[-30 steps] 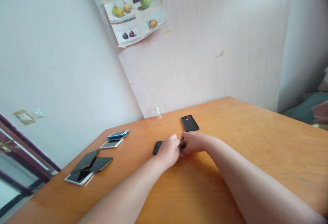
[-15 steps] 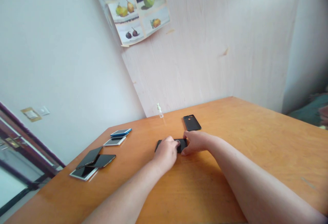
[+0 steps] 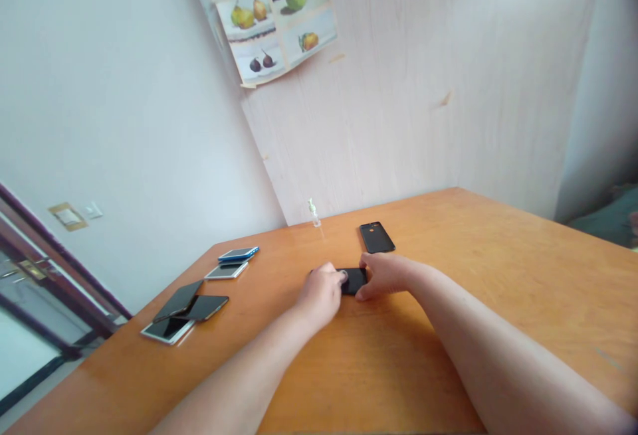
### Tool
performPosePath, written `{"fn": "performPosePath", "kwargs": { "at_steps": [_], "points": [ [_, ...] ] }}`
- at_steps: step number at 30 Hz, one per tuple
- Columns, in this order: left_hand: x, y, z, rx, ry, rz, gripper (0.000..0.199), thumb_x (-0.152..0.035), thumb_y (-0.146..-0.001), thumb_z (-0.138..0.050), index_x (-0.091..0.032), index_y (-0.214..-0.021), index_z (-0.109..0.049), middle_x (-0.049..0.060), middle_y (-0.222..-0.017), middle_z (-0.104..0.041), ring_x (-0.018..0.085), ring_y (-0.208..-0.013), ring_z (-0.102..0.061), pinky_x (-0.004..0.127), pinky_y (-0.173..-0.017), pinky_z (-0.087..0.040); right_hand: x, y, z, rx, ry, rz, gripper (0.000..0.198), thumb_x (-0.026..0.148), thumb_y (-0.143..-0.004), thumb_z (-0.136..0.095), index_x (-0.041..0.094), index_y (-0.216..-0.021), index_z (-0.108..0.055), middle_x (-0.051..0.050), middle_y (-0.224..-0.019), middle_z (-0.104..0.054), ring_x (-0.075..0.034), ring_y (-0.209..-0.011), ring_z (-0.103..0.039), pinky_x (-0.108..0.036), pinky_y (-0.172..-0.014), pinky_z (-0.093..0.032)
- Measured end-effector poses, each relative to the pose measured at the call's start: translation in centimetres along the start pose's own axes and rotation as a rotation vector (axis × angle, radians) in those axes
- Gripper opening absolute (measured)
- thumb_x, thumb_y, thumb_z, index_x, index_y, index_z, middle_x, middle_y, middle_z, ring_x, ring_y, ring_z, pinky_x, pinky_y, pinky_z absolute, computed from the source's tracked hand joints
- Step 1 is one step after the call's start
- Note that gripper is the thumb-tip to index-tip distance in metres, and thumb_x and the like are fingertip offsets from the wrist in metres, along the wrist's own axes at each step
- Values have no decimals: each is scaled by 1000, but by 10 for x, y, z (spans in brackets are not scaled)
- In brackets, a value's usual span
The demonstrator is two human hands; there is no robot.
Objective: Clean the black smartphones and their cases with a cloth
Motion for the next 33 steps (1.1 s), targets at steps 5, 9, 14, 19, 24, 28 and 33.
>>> {"fn": "performPosePath", "kwargs": {
  "at_steps": [5,9,14,19,24,28,33],
  "points": [
    [-34,7,3,31,14,-247,26,-20,-94,-42,-23,-93,-68,6,-91,-59,18,-87,-55,27,-74,-41,2,2,2,-14,12,16,75,69,-53,-73,24,-111,-60,-8,-102,-69,-29,-91,-66,-31,-65,-44],
    [16,15,16,36,-57,-83,29,-19,-95,-39,-20,-91,-68,6,-85,-58,17,-80,-55,27,-72,-40,2,3,4,16,0,-12,82,70,-48,-75,24,-114,-59,-9,-108,-68,-31,-94,-64,-33,-68,-46],
    [25,18,17,27,-72,-32,28,-18,-93,-40,-19,-88,-68,6,-84,-58,17,-80,-55,27,-73,-41,2,2,4,23,-7,-7,84,71,-47,-75,24,-115,-58,-9,-110,-67,-31,-95,-64,-34,-68,-46],
    [-35,13,6,29,-28,-247,31,-14,-92,-41,-23,-101,-69,8,-96,-62,20,-89,-55,31,-80,-42,2,0,1,-4,17,19,77,70,-52,-72,24,-111,-59,-8,-103,-69,-29,-90,-65,-32,-66,-45],
    [-20,25,16,35,-45,-238,32,-14,-94,-38,-23,-105,-67,8,-93,-62,20,-90,-54,30,-80,-42,0,0,2,-1,6,9,79,70,-49,-74,24,-112,-59,-8,-105,-68,-29,-91,-65,-32,-68,-45],
    [31,40,28,12,-105,-108,29,-17,-95,-38,-20,-91,-67,7,-85,-60,18,-82,-55,29,-75,-42,0,1,2,24,-10,-8,83,70,-48,-75,24,-114,-59,-9,-109,-67,-31,-95,-64,-34,-69,-46],
    [51,41,25,4,-125,-33,26,-12,-92,-41,-18,-86,-65,6,-82,-60,18,-81,-55,28,-74,-41,1,2,3,12,-13,3,80,69,-48,-75,23,-112,-59,-9,-108,-67,-31,-94,-64,-34,-68,-46]
  ]
}}
Point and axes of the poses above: each hand's wrist, its own y-axis away from the middle knuckle, its own z-axis out of the back of the hand, x = y × z, the point moved 7 cm from there along -y, towards the middle knuckle
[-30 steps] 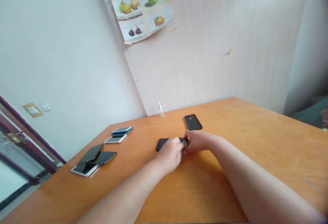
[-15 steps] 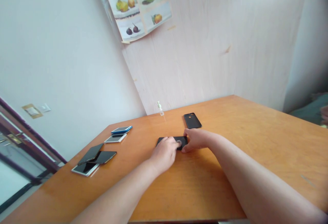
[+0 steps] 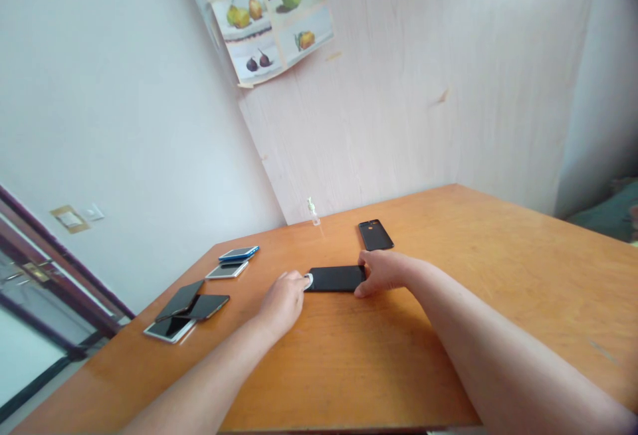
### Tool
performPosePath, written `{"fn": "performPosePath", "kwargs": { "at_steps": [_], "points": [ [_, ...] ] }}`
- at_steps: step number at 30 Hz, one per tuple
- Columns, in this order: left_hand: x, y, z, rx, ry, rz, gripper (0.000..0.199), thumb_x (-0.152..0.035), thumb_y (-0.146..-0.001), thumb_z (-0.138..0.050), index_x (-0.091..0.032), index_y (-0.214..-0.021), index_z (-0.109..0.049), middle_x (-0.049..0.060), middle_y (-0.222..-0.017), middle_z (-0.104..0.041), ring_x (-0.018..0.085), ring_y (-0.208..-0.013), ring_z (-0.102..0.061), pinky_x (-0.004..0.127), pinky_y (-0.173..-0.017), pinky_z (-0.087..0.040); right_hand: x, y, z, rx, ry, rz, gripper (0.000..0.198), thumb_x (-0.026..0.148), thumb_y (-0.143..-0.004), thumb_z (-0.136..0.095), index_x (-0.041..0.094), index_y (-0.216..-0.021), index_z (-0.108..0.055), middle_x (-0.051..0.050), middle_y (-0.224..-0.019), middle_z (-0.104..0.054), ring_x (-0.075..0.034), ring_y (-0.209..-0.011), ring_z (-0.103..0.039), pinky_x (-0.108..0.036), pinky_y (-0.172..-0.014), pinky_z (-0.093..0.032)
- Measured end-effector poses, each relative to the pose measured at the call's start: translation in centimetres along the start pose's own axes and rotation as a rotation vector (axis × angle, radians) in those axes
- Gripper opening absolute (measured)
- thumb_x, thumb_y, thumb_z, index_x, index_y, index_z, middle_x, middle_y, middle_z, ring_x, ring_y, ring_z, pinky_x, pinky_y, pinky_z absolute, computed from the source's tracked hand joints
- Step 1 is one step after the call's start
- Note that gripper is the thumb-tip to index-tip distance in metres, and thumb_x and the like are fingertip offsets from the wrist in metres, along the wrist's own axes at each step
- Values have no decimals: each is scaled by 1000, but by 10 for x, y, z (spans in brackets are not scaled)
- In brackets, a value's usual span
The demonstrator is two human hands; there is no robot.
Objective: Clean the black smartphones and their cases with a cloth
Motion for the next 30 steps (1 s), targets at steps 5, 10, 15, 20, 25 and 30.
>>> {"fn": "performPosePath", "kwargs": {
  "at_steps": [5,10,15,20,25,30],
  "points": [
    [-5,-23,-9,16,-3,-9,26,-6,-85,-44,-18,-84,-66,6,-84,-61,18,-81,-56,27,-73,-41,0,1,0,-1,1,-1,81,70,-48,-75,24,-113,-58,-9,-107,-67,-31,-93,-64,-34,-67,-45],
    [9,-42,-13,34,9,33,26,-5,-83,-43,-17,-77,-65,6,-80,-62,17,-76,-58,27,-67,-42,-1,1,0,9,5,-11,80,69,-49,-75,24,-114,-58,-8,-106,-67,-30,-93,-64,-33,-67,-45],
    [-14,-16,-6,52,18,-44,25,-8,-86,-44,-18,-89,-67,7,-91,-65,19,-87,-59,29,-79,-44,-1,0,0,7,6,-5,82,70,-49,-75,24,-114,-58,-8,-106,-67,-30,-92,-64,-33,-67,-46],
    [-39,1,3,18,58,-156,28,-20,-94,-40,-20,-106,-66,9,-105,-67,21,-97,-60,34,-89,-47,1,1,2,13,12,-15,82,69,-49,-76,24,-115,-58,-8,-110,-67,-30,-94,-64,-33,-69,-46],
    [-27,-27,-2,-58,37,-87,30,-27,-95,-43,-18,-96,-71,12,-120,-64,24,-113,-58,38,-99,-44,1,2,2,7,22,-19,79,68,-50,-76,24,-113,-60,-8,-107,-68,-29,-92,-65,-32,-68,-46],
    [-33,-30,-6,-26,56,-123,25,-24,-93,-45,-20,-89,-70,8,-96,-69,20,-92,-63,32,-85,-48,1,2,2,1,21,-20,82,70,-49,-75,24,-116,-59,-8,-108,-67,-30,-95,-64,-33,-69,-46]
  ]
}}
Point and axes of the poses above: each hand's wrist, its own y-axis away from the middle knuckle, its own z-axis out of the back of the hand, x = y × z, the point moved 7 cm from there along -y, towards the middle knuckle
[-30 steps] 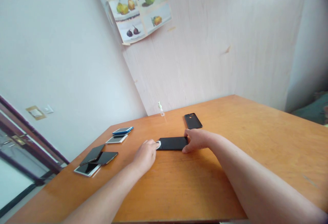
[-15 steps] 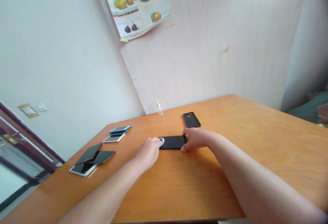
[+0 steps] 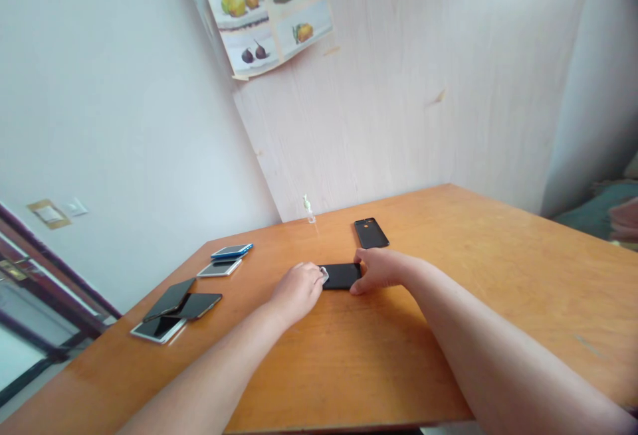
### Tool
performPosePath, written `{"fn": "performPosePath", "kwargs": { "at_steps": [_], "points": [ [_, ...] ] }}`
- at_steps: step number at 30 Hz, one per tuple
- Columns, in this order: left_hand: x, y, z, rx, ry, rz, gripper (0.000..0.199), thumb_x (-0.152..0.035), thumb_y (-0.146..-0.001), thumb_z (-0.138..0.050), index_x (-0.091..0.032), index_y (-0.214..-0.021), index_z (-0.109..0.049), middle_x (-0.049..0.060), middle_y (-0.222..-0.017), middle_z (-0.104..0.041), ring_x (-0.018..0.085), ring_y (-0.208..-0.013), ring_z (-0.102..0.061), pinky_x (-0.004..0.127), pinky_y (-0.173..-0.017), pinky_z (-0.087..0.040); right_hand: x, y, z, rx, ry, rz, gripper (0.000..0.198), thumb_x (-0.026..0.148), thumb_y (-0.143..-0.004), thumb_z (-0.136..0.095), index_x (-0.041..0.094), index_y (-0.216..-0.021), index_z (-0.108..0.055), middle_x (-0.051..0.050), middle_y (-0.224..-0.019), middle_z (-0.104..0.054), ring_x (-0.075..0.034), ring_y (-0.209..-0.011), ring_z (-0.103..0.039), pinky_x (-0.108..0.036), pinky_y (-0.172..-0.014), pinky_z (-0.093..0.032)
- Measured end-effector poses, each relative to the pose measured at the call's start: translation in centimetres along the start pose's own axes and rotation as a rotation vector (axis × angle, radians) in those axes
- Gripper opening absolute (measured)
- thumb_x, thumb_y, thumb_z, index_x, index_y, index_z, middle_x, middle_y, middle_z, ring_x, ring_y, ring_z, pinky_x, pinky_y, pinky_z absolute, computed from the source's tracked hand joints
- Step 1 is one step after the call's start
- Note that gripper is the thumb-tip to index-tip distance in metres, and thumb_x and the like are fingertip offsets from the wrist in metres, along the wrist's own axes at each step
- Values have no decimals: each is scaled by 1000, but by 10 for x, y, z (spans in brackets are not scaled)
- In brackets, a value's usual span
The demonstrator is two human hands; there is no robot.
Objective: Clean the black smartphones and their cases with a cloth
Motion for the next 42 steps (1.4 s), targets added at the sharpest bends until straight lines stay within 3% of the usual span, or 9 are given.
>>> {"fn": "performPosePath", "kwargs": {
  "at_steps": [5,10,14,18,23,31,35,38,42],
  "points": [
    [-9,7,2,10,121,-94,18,-17,-89,-49,-21,-92,-67,6,-96,-67,19,-93,-60,31,-84,-46,0,-1,0,5,3,2,83,71,-49,-74,24,-116,-58,-9,-109,-67,-30,-93,-64,-33,-67,-46],
    [24,-21,-7,-9,177,110,19,-14,-84,-54,-20,-97,-66,4,-93,-67,17,-89,-61,28,-80,-47,0,-1,0,-1,0,9,80,70,-49,-74,24,-113,-59,-8,-106,-68,-30,-92,-65,-32,-65,-45],
    [32,-38,-13,-33,157,170,17,-15,-85,-52,-17,-88,-69,5,-86,-65,18,-83,-61,29,-76,-47,0,0,0,3,-5,5,79,70,-49,-74,24,-112,-59,-7,-104,-68,-29,-90,-65,-32,-64,-45],
    [8,-28,-14,-12,174,95,21,-18,-88,-51,-18,-91,-71,6,-89,-62,17,-84,-60,28,-77,-47,1,0,1,3,0,8,79,69,-50,-75,24,-113,-59,-8,-106,-68,-29,-92,-65,-32,-66,-46],
    [-33,-8,-7,35,158,-220,30,-20,-94,-42,-21,-108,-68,9,-95,-61,18,-91,-58,30,-82,-46,2,-1,1,3,12,15,78,70,-50,-74,22,-110,-60,-8,-103,-69,-29,-88,-66,-32,-65,-46],
    [8,-40,-16,3,97,43,28,-18,-91,-45,-18,-89,-73,6,-81,-58,17,-78,-57,28,-71,-45,-1,-2,-1,-3,3,18,78,70,-49,-74,24,-112,-59,-8,-108,-67,-30,-95,-64,-32,-67,-45],
    [-16,-33,-17,7,117,-24,27,-15,-89,-47,-21,-95,-72,6,-86,-59,17,-83,-57,27,-72,-45,-1,-2,0,-10,-2,21,78,70,-49,-74,24,-110,-60,-7,-105,-69,-29,-91,-65,-31,-65,-45],
    [-41,-19,-13,27,159,-184,28,-14,-87,-48,-23,-100,-71,6,-90,-61,18,-88,-57,28,-77,-45,1,-1,0,-9,1,25,77,69,-50,-74,24,-110,-60,-7,-101,-70,-28,-87,-66,-30,-63,-44],
    [-37,-19,-11,41,194,-205,34,-11,-86,-46,-25,-102,-72,6,-90,-62,18,-89,-57,30,-80,-46,0,-2,0,1,-1,14,78,69,-51,-74,24,-113,-60,-7,-101,-70,-28,-88,-66,-30,-63,-44]
  ]
}}
Point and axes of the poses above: each hand's wrist, its own y-axis away from the middle knuckle, its own z-axis out of the back of the hand, x = y × z, the point moved 7 cm from there along -y, towards the middle knuckle
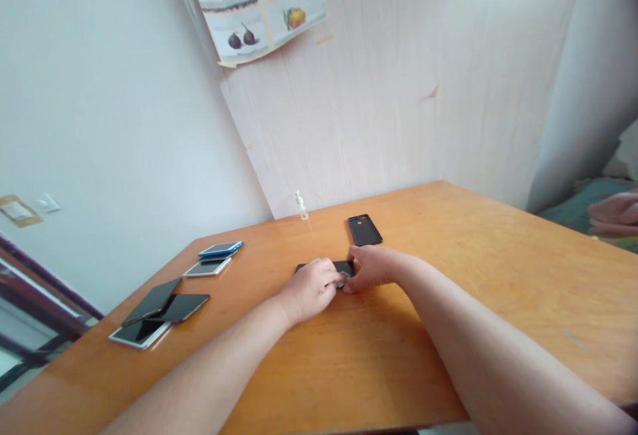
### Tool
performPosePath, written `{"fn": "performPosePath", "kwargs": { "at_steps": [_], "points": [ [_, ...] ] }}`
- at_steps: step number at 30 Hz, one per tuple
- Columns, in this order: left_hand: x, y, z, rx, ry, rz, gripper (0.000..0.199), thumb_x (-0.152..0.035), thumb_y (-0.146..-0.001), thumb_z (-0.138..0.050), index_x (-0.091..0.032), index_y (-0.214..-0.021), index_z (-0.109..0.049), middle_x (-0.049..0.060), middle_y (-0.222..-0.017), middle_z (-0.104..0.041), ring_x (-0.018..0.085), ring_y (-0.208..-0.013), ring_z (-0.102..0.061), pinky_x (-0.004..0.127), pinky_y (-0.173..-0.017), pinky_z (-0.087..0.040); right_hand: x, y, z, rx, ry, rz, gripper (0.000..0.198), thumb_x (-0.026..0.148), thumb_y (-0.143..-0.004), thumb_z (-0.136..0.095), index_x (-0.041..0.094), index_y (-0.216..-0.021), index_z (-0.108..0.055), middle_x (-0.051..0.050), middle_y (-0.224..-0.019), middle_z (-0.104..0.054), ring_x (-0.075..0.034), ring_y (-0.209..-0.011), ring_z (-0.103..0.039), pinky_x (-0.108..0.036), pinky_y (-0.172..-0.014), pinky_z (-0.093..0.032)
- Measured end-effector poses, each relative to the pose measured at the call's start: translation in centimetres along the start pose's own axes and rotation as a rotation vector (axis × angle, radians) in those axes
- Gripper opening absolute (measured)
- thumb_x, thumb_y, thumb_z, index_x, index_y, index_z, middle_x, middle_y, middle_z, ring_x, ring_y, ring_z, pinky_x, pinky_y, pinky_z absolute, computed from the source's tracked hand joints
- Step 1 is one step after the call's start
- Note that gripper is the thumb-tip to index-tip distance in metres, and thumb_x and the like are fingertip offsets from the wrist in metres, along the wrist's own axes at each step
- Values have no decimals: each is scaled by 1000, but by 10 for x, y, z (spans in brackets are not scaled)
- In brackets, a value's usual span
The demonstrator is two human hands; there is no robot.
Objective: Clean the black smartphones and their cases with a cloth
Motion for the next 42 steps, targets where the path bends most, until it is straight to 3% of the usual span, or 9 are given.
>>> {"fn": "performPosePath", "kwargs": {
  "at_steps": [6,15,23,27,32,37,39,42],
  "points": [
    [35,-24,-4,-62,-4,229,30,-13,-86,-45,-20,-87,-74,5,-82,-60,17,-80,-57,28,-71,-46,-2,0,0,-1,8,5,80,68,-50,-74,25,-116,-59,-9,-108,-68,-30,-94,-65,-30,-65,-44],
    [-1,-31,-16,24,51,27,30,-13,-83,-52,-26,-101,-73,5,-93,-62,18,-88,-59,27,-77,-46,-3,-3,-3,-25,18,24,73,65,-51,-75,25,-110,-61,-7,-100,-70,-28,-87,-66,-29,-63,-43],
    [50,-1,11,0,-155,270,29,-10,-85,-46,-21,-90,-73,6,-84,-59,18,-83,-57,28,-74,-43,-2,2,1,7,1,-6,82,69,-50,-75,24,-117,-59,-10,-114,-66,-31,-100,-63,-33,-72,-47],
    [66,17,21,-16,-224,383,28,-10,-85,-43,-18,-79,-70,5,-75,-54,19,-71,-54,29,-66,-39,-2,1,1,14,-8,-10,82,69,-50,-75,24,-116,-58,-9,-113,-66,-31,-98,-63,-34,-71,-47],
    [31,-2,3,-3,-220,344,25,-13,-86,-46,-21,-86,-70,6,-81,-56,19,-76,-54,28,-66,-39,0,2,1,-2,-6,3,78,67,-51,-75,24,-114,-59,-8,-107,-68,-30,-93,-65,-32,-67,-45],
    [-16,-22,-12,5,-195,138,22,-19,-87,-51,-23,-99,-69,7,-87,-58,21,-84,-54,30,-70,-41,2,2,0,-23,6,23,68,62,-57,-74,23,-111,-60,-7,-98,-70,-28,-89,-66,-30,-65,-44],
    [-10,-15,-8,3,-225,159,24,-18,-89,-48,-23,-100,-68,7,-87,-58,22,-85,-54,31,-72,-42,-1,2,-1,-18,-7,15,73,63,-55,-75,23,-113,-60,-7,-101,-70,-28,-91,-66,-31,-68,-45],
    [23,10,5,14,-276,304,27,-15,-90,-43,-22,-95,-68,6,-87,-57,20,-86,-55,29,-75,-41,-3,1,-2,-6,-20,2,79,65,-51,-76,23,-116,-59,-8,-110,-68,-30,-96,-64,-32,-72,-46]
  ]
}}
Point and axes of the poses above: each hand's wrist, its own y-axis away from the middle knuckle, its own z-axis out of the back of the hand, x = y × z, the point moved 7 cm from there along -y, towards the middle knuckle
